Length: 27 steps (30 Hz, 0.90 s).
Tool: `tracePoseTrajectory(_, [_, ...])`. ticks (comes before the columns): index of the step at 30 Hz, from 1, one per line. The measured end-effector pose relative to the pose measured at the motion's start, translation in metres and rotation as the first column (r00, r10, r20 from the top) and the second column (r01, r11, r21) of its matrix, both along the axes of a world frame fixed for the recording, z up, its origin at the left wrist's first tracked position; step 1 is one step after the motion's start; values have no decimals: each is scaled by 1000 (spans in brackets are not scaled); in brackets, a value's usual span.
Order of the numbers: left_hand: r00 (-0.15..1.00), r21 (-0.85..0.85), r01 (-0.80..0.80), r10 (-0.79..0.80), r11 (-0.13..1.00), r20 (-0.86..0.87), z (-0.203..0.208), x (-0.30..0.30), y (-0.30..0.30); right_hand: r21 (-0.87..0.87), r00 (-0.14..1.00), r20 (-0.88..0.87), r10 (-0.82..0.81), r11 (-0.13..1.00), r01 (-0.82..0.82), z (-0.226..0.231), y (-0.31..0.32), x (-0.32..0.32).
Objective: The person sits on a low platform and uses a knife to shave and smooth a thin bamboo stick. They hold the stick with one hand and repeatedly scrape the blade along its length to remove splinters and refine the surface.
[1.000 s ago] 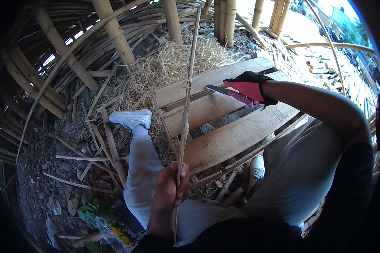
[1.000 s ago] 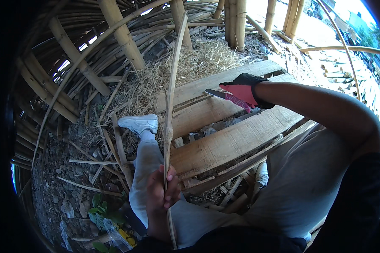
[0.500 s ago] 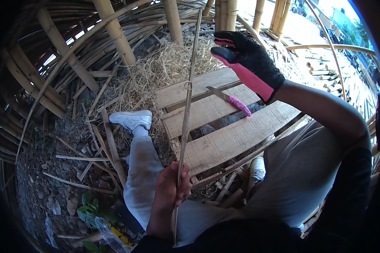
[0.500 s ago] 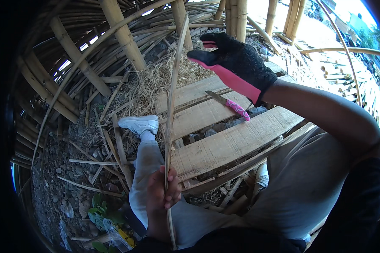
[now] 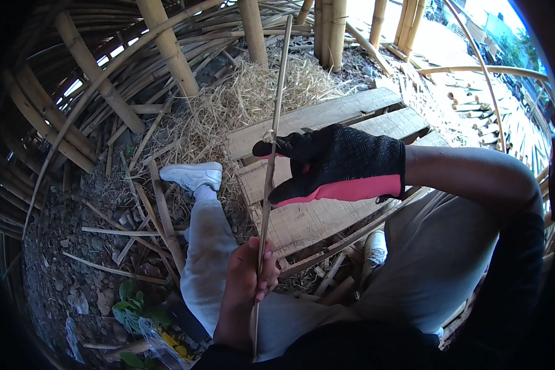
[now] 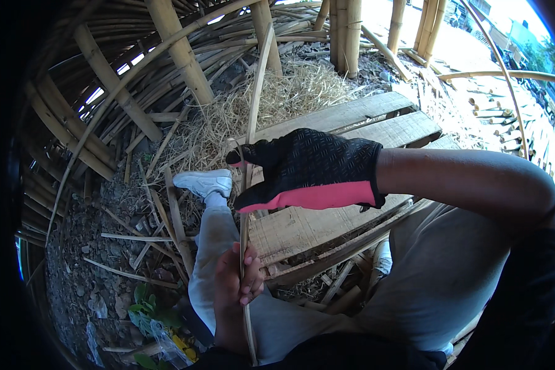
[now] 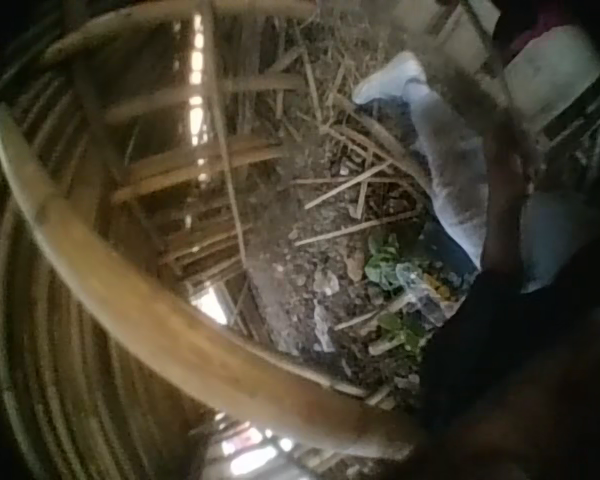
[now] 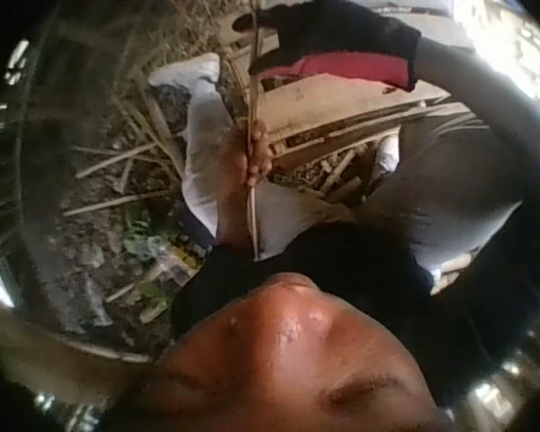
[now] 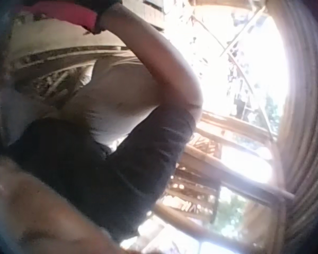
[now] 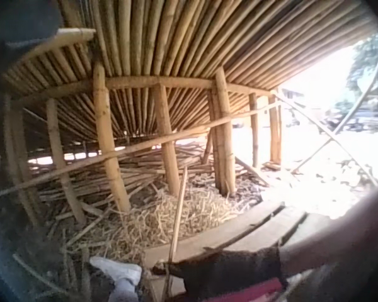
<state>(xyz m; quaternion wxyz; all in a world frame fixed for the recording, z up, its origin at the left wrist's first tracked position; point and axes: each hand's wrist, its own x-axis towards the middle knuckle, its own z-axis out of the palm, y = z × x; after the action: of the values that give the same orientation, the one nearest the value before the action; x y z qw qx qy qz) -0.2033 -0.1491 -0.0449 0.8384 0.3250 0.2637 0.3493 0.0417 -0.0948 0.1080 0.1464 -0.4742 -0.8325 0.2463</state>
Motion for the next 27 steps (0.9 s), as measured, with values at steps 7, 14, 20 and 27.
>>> tracePoseTrajectory(7, [997, 41, 65, -67, 997, 46, 2, 8, 2, 99, 997, 60, 51, 993, -57, -9, -11, 8])
tracePoseTrajectory(14, [983, 29, 149, -151, 988, 105, -2, 11, 1, 328, 991, 130, -12, 944, -32, -12, -27, 9])
tracePoseTrajectory(20, [987, 30, 117, -120, 993, 111, 1, 9, -4, 283, 981, 195, -18, 958, -38, -6, -23, 0])
tracePoseTrajectory(27, [982, 41, 120, -125, 992, 143, -2, 3, -4, 133, 964, 259, -55, 991, 21, -1, -26, -13])
